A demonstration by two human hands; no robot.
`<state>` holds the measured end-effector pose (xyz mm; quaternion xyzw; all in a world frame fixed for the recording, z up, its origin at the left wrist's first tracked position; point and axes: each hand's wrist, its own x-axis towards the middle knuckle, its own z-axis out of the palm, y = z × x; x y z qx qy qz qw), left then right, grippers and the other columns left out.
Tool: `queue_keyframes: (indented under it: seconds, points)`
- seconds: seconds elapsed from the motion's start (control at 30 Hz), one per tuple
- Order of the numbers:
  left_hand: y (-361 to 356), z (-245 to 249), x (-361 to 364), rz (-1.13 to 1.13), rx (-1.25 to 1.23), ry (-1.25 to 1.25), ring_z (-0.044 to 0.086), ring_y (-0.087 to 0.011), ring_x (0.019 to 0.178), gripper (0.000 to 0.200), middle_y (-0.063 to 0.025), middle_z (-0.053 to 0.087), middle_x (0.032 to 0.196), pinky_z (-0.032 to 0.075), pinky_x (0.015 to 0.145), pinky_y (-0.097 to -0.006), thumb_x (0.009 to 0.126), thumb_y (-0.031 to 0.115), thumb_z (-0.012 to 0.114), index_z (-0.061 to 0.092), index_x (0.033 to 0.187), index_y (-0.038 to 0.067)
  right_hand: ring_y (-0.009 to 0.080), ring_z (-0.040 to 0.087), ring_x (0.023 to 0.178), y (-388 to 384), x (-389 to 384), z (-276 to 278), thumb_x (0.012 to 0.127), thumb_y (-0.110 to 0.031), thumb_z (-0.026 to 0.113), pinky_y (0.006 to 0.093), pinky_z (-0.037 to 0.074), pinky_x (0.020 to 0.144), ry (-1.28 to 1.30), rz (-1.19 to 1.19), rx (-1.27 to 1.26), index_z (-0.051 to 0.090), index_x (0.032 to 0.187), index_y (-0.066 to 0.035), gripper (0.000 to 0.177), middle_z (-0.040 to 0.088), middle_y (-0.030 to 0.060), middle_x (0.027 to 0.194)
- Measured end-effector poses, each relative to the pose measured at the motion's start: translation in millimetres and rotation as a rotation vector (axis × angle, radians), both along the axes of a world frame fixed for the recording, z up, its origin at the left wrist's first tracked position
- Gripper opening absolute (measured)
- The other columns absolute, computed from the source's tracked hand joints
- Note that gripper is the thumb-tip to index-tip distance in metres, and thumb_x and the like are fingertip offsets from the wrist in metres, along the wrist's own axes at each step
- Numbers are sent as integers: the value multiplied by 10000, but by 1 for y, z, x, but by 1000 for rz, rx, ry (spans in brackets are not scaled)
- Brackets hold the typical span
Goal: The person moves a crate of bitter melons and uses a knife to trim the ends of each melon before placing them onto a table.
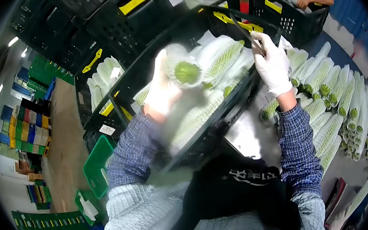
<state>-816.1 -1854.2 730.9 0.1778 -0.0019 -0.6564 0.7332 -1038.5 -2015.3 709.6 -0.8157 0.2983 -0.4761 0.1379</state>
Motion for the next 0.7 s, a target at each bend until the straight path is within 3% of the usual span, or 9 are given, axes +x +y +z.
queue_keyframes:
  seconds: [0.07,0.13,0.17,0.2,0.23,0.33,0.47,0.6,0.7]
  points:
    - [4,-7,-1,-52,2,-63,607,-320,1125,611,-195,596,1263,521,991,-467,895,387,712,497,1346,38,207,726,833,4,11,-16,930,-254,635,317,560,782,-331,423,141,641,1195,-35,344,741,123,945]
    - [9,-19,0,-27,-46,-367,528,-341,1254,673,-202,522,1374,434,1076,-490,917,440,665,428,1418,57,162,701,855,39,-2,39,919,-330,668,307,554,763,-44,570,614,704,1066,22,383,742,112,955]
    - [12,-26,-3,24,-46,-611,479,-340,1314,709,-198,460,1445,391,1107,-505,930,470,632,382,1460,71,203,678,998,26,13,6,923,-249,649,302,550,892,-253,1095,541,629,1237,-12,394,690,174,1110]
    - [20,-2,-12,-75,-98,-505,440,-336,1350,744,-187,402,1501,337,1142,-519,941,510,591,332,1499,92,234,675,1019,49,11,37,907,-326,681,324,554,890,87,765,544,613,1265,-5,486,689,179,1133]
    - [21,5,-12,-191,-135,-386,400,-332,1387,779,-176,343,1558,283,1177,-533,952,551,550,283,1539,114,254,668,1043,52,17,32,839,-416,746,348,549,906,52,916,724,579,1302,14,653,678,187,1163]
    - [16,12,-58,288,201,-1257,331,-327,1433,926,-158,296,1574,274,1183,-542,918,692,459,189,1563,84,286,670,1006,69,22,29,688,-461,846,366,543,864,-16,810,572,510,1288,51,857,663,211,1163]
    - [23,18,-84,230,250,-942,320,-347,1436,934,-182,287,1571,324,1158,-499,923,722,409,210,1557,66,306,630,1098,88,-11,16,665,-437,851,347,512,940,-385,938,739,308,1434,121,1094,608,252,1247]
    - [9,1,-68,-73,-316,-1521,363,-308,1414,703,-201,339,1536,277,1179,-472,1015,497,415,312,1505,4,327,499,1300,94,-114,-4,737,-210,839,397,418,1104,-461,800,848,213,1503,96,1035,382,280,1495]
    - [5,1,-47,-120,-200,-1540,426,-318,1384,578,-230,455,1452,336,1154,-437,1026,362,474,389,1448,-25,308,447,1358,123,-219,-26,739,-180,817,432,352,1153,-400,308,731,271,1507,40,968,404,228,1490]
